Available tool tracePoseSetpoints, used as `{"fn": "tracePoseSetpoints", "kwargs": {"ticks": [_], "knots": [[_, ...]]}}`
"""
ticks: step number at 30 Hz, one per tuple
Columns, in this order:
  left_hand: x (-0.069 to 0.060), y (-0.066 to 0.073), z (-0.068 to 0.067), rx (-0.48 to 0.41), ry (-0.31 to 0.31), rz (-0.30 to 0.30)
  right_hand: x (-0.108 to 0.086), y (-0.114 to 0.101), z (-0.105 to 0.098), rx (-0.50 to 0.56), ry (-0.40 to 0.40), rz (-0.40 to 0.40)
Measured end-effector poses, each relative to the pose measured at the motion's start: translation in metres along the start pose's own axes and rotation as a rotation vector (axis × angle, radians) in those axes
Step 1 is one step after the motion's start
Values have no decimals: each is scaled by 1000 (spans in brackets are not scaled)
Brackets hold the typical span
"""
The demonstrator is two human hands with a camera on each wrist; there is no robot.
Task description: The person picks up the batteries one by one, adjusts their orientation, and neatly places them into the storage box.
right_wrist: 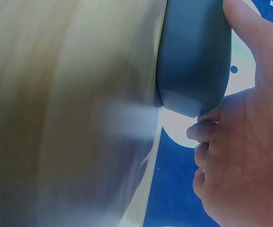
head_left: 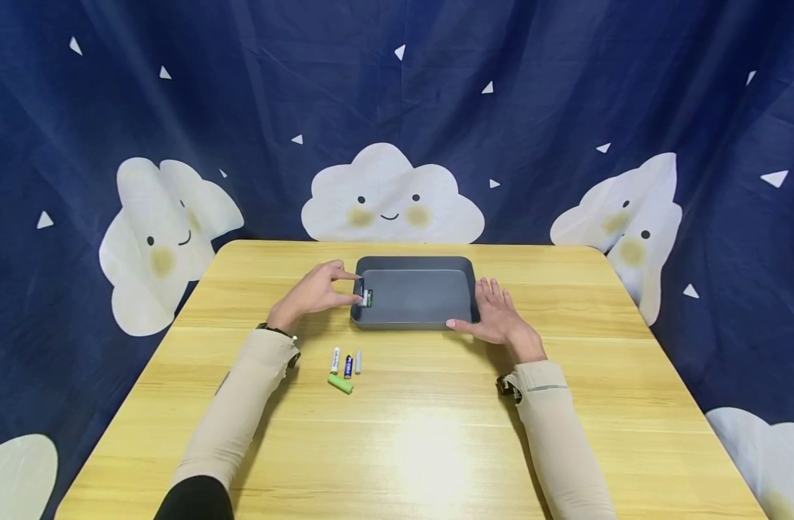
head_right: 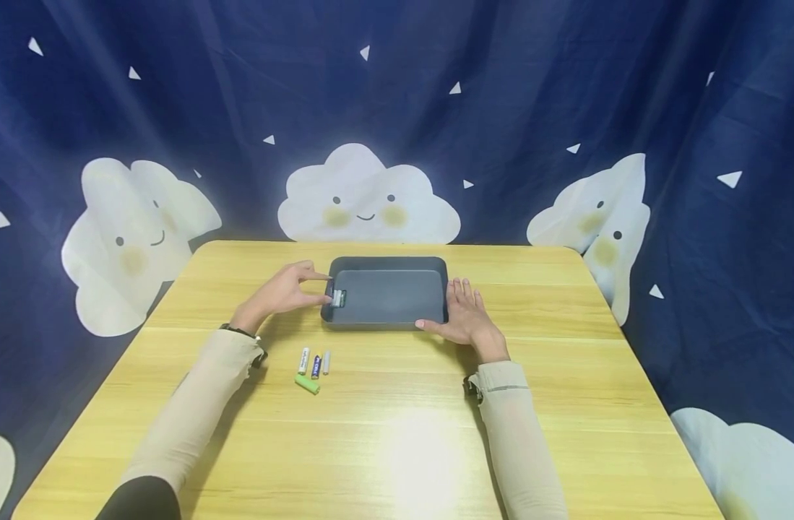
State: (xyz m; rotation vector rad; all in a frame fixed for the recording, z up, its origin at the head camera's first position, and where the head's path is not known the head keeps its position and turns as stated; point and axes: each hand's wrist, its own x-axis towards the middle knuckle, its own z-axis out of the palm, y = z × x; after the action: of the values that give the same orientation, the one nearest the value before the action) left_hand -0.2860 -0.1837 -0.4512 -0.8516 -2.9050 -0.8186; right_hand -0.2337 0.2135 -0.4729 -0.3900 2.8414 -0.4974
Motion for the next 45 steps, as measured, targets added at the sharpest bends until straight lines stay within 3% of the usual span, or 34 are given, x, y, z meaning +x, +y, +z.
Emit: {"fn": "tracePoseSetpoints", "kwargs": {"ticks": [15, 29, 45], "knots": [[17, 4, 20, -15, -73, -64, -1, -1, 0, -2, 4, 0], [25, 1, 33, 69, -125, -60, -1, 0, 0, 16, 6, 6], [34, 8, 34, 198, -152, -128, 0, 0, 1, 9, 12, 5]]}}
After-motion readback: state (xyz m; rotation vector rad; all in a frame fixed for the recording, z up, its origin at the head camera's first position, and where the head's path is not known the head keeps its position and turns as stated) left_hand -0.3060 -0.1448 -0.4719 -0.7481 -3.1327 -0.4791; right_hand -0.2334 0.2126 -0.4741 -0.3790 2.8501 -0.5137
